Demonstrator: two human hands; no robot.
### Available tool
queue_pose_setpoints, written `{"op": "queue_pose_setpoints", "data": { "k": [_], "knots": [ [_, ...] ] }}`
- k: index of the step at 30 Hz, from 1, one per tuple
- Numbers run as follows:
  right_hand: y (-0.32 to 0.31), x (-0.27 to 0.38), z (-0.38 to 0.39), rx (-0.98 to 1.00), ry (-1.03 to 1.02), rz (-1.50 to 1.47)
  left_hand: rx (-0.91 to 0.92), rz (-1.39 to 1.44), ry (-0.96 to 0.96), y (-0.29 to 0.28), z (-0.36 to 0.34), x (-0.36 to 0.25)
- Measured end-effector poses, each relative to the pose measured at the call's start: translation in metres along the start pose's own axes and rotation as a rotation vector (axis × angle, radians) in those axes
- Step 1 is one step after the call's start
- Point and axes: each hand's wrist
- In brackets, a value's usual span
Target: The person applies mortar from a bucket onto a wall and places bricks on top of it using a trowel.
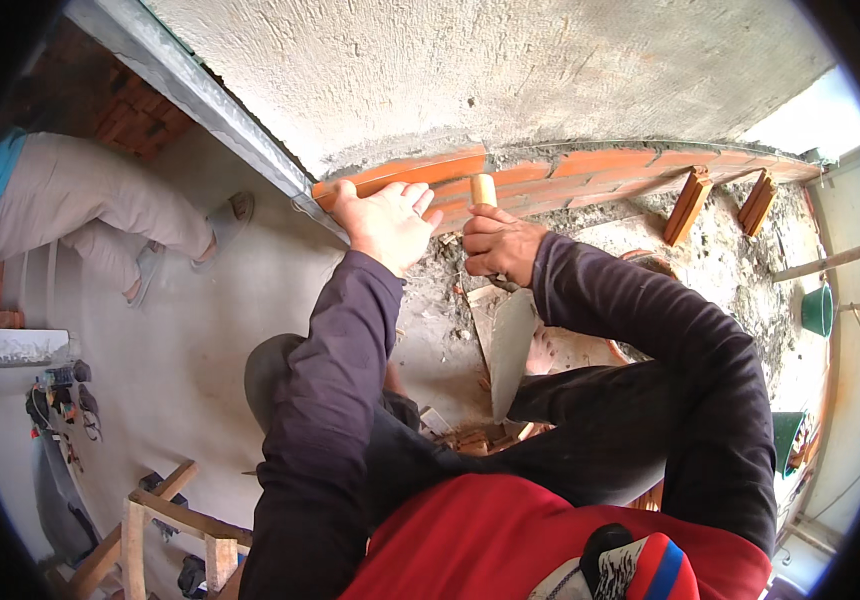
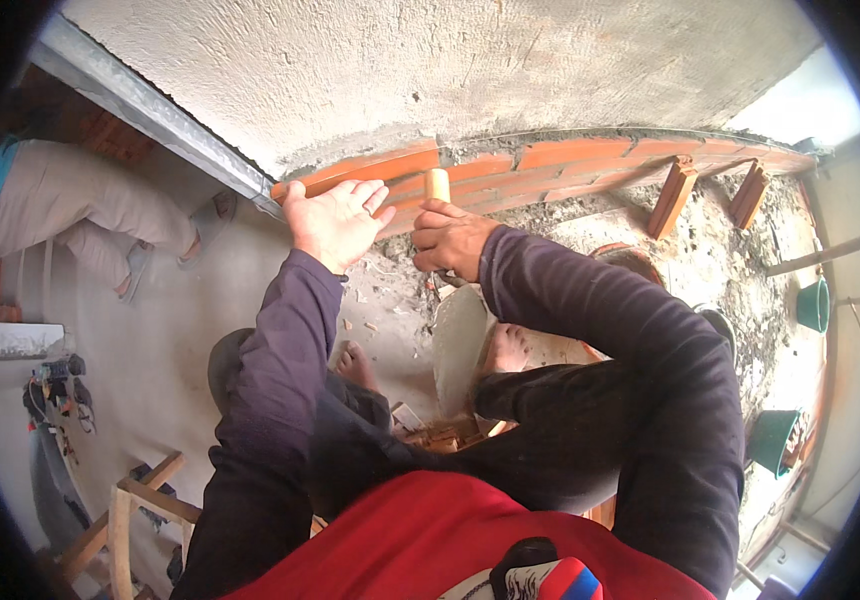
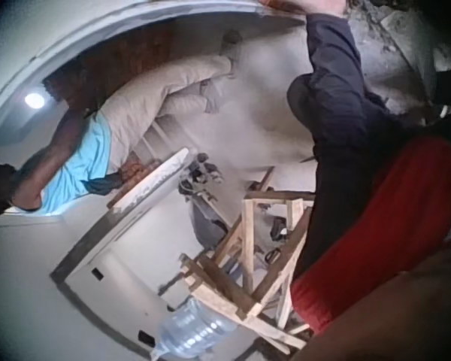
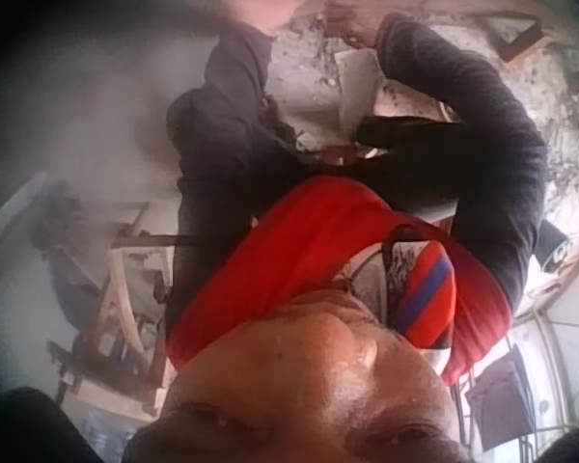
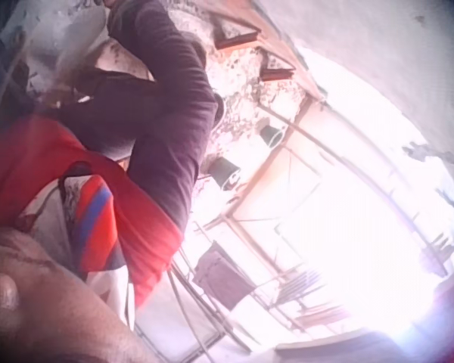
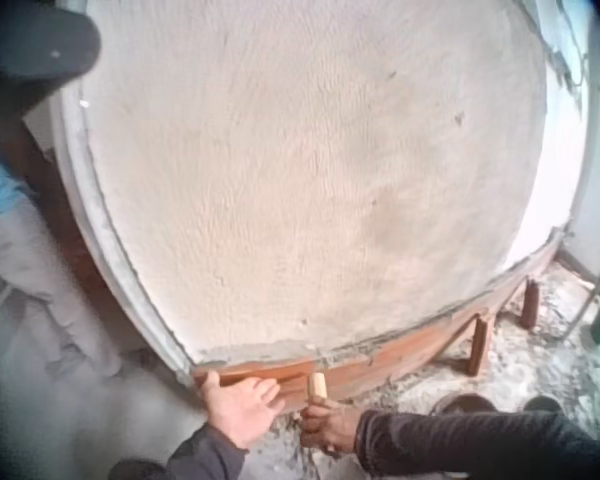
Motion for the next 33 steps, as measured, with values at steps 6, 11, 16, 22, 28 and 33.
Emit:
{"op": "queue_pose_setpoints", "data": {
  "k": [6,11,16,22,28,33],
  "knots": [
    [0.016,0.011,-0.025,0.01,-0.112,-0.081,0.008,0.052,0.014,-0.009,-0.001,-0.004],
    [0.017,-0.007,-0.033,0.017,-0.079,-0.034,0.023,0.023,0.034,-0.006,-0.002,-0.001],
    [0.022,0.0,-0.029,-0.012,-0.105,-0.101,0.011,0.029,0.036,-0.005,0.0,-0.002],
    [0.02,-0.007,-0.032,-0.011,-0.09,-0.052,0.042,0.01,0.049,-0.009,-0.002,0.001],
    [0.018,-0.009,-0.033,0.057,-0.088,-0.069,0.059,0.012,0.056,-0.014,-0.005,-0.001],
    [0.016,-0.006,-0.029,0.034,-0.078,-0.111,0.046,0.02,0.054,-0.017,-0.005,0.0]
  ]
}}
Point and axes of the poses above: each hand's wrist, its own z-axis away from the middle knuckle, its own y-axis out of the palm, x = y × z, and after that the axes turned 14 degrees about y, right-handed
